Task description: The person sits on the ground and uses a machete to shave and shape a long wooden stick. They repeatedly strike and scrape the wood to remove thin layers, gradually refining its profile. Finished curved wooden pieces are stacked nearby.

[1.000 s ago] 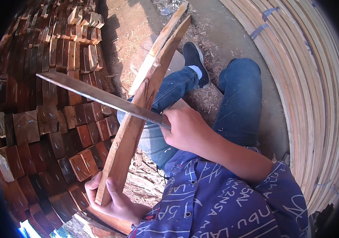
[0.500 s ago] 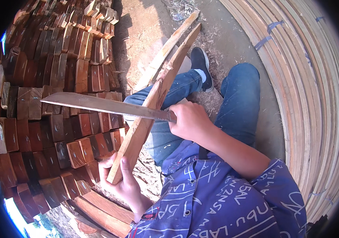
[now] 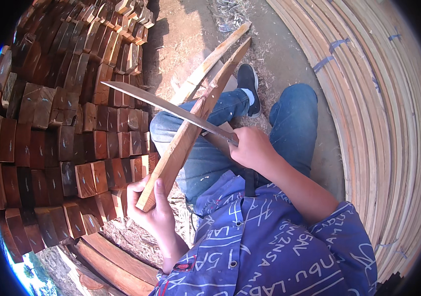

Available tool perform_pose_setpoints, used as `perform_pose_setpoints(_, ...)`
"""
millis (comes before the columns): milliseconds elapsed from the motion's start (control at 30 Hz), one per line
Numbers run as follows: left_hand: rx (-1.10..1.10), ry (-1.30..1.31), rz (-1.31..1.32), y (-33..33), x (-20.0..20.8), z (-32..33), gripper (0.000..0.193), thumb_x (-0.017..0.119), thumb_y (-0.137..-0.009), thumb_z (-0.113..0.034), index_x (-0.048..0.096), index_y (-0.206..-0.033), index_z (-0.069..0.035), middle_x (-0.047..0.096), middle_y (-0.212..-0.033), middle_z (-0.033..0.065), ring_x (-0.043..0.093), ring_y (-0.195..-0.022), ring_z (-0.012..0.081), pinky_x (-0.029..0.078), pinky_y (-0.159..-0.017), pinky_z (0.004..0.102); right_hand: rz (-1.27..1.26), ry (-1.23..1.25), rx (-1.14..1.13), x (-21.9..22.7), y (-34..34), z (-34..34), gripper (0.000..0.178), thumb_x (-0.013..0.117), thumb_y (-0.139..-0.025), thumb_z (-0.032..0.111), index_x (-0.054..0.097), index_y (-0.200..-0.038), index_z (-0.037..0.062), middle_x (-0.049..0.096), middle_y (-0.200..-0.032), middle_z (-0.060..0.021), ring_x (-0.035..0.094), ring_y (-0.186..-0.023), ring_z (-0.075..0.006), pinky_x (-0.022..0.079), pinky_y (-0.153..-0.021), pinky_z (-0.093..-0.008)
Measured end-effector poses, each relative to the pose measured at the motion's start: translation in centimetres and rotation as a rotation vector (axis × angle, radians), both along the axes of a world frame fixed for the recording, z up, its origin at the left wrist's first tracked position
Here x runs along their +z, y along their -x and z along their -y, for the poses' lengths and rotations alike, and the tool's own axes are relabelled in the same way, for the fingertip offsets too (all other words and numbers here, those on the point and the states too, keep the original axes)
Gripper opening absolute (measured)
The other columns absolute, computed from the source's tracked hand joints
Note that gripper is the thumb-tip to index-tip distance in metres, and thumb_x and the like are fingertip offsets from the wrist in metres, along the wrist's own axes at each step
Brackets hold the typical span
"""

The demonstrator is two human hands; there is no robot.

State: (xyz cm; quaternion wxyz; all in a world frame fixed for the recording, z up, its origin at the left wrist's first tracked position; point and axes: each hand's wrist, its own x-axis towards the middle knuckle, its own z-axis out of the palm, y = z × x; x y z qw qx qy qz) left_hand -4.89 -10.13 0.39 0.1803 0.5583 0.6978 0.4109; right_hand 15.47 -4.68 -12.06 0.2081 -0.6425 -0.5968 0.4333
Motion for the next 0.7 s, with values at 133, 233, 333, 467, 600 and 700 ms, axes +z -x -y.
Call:
perform_pose_setpoints(133,-0.044,0.013,0.001,-0.6,0.5,0.1,0.017,0.072,-0.089,-0.007,0.060,-0.097,0.002,0.065,-0.096,0.0115,0.062,-0.091,0.0167,0.050,-0.085,0.0307,-0.056,0.034,0.090,4.5,2.0,0.2,0.019,0.065,-0.080,0.017,0.070,-0.087,0.0002,0.066,-0.074,-0.0231,0.065,-0.075,-0.0431,0.052,-0.072,-0.0491)
perform_pose_setpoints(233,-0.082,0.030,-0.001,-1.2,1.0,0.1,0.017,0.071,-0.090,-0.007,0.060,-0.100,0.002,0.065,-0.097,0.0114,0.063,-0.091,0.0176,0.050,-0.084,0.0304,-0.018,-0.012,0.085,4.2,1.6,-0.5,0.018,0.065,-0.079,0.017,0.069,-0.085,0.0001,0.066,-0.074,-0.0231,0.065,-0.075,-0.0430,0.052,-0.071,-0.0487)
perform_pose_setpoints(333,-0.093,0.038,-0.036,-1.1,1.4,-0.2,0.018,0.070,-0.090,-0.007,0.059,-0.100,0.002,0.064,-0.099,0.0116,0.062,-0.092,0.0177,0.050,-0.084,0.0304,0.026,0.075,-0.048,-0.2,-0.9,-1.8,0.018,0.065,-0.080,0.018,0.068,-0.082,0.0004,0.066,-0.074,-0.0223,0.065,-0.075,-0.0423,0.052,-0.070,-0.0485)
perform_pose_setpoints(467,-0.086,0.025,-0.018,-1.2,1.3,-0.4,0.019,0.070,-0.090,-0.007,0.058,-0.101,0.002,0.064,-0.101,0.0124,0.062,-0.092,0.0180,0.050,-0.085,0.0305,0.021,0.076,-0.052,0.4,-1.0,-1.8,0.017,0.065,-0.082,0.017,0.068,-0.082,0.0008,0.066,-0.074,-0.0225,0.065,-0.075,-0.0426,0.052,-0.071,-0.0488)
perform_pose_setpoints(600,-0.058,0.021,-0.006,-1.6,1.4,-0.5,0.019,0.070,-0.091,-0.008,0.057,-0.101,0.001,0.063,-0.101,0.0121,0.062,-0.093,0.0181,0.052,-0.084,0.0301,-0.093,0.019,0.074,4.2,1.1,-1.0,0.015,0.067,-0.078,0.014,0.069,-0.084,0.0010,0.067,-0.075,-0.0220,0.066,-0.077,-0.0428,0.053,-0.074,-0.0500)
perform_pose_setpoints(700,-0.046,0.028,-0.031,-1.2,1.5,-0.5,0.019,0.070,-0.090,-0.007,0.056,-0.100,0.001,0.062,-0.099,0.0113,0.061,-0.093,0.0165,0.052,-0.082,0.0291,-0.059,-0.011,0.038,2.4,0.7,-2.0,0.016,0.067,-0.075,0.015,0.070,-0.085,0.0021,0.066,-0.072,-0.0207,0.066,-0.073,-0.0414,0.054,-0.072,-0.0488)
